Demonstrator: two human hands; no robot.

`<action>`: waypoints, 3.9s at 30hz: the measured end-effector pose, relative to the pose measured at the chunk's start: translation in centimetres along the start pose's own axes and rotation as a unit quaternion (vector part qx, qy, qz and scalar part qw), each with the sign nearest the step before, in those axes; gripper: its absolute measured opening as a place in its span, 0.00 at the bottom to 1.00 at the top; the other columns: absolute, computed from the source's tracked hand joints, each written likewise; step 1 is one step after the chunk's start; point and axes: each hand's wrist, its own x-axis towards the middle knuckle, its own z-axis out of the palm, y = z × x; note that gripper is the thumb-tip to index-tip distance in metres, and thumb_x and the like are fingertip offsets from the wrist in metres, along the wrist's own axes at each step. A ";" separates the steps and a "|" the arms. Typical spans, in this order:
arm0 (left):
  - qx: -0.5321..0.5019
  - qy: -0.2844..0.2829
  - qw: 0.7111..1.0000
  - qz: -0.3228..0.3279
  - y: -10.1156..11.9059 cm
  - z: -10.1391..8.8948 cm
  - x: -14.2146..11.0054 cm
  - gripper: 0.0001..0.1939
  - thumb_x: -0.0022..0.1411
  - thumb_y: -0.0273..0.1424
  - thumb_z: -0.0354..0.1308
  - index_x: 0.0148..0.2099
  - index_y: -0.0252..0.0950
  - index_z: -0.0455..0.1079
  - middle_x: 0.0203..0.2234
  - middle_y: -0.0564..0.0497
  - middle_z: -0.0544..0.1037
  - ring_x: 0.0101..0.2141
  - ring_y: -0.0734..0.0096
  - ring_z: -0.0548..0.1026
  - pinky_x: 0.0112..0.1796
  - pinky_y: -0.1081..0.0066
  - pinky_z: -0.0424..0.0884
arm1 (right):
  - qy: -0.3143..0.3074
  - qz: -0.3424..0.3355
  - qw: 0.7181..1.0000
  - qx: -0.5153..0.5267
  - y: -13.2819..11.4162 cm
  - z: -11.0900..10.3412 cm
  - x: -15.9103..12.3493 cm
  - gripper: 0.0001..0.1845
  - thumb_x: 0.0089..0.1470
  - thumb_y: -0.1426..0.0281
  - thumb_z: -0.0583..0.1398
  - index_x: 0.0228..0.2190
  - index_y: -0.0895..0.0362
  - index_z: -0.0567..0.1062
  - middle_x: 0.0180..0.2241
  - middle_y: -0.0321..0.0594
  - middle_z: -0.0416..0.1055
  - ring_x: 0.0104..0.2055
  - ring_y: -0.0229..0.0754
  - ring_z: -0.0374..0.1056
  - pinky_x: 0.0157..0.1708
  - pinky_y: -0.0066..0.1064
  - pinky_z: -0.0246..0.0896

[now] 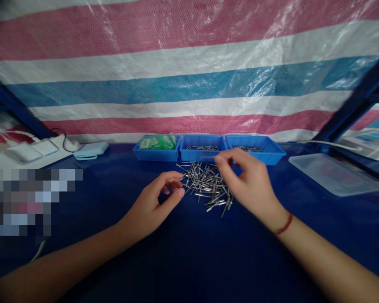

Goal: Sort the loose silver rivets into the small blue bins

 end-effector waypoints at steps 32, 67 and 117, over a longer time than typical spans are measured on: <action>0.276 -0.133 0.944 0.123 -1.0 0.0 0.6 0.10 0.65 0.35 0.51 0.40 0.42 0.74 0.40 0.53 0.73 0.40 0.67 0.68 0.39 0.66 0.60 | -0.103 -0.042 0.977 -0.183 1.5 3.1 -1.7 0.20 0.53 0.59 0.54 0.45 0.54 0.69 0.42 0.46 0.71 0.47 0.57 0.63 0.41 0.47 0.58; 0.346 -0.154 0.918 0.118 -0.4 -0.1 0.4 0.11 0.67 0.28 0.47 0.46 0.40 0.69 0.37 0.52 0.74 0.37 0.65 0.70 0.36 0.64 0.59 | -0.147 -0.037 0.980 -0.129 1.8 3.7 -2.1 0.18 0.53 0.61 0.55 0.44 0.55 0.69 0.43 0.46 0.72 0.46 0.56 0.64 0.43 0.50 0.60; -0.068 -0.009 0.996 -0.048 0.0 -0.3 0.5 0.06 0.59 0.32 0.57 0.37 0.35 0.72 0.31 0.54 0.78 0.31 0.75 0.73 0.34 0.75 0.67 | -0.235 -0.117 0.960 0.101 -1.9 2.1 -2.2 0.05 0.56 0.71 0.56 0.32 0.55 0.73 0.30 0.38 0.71 0.34 0.39 0.66 0.36 0.33 0.60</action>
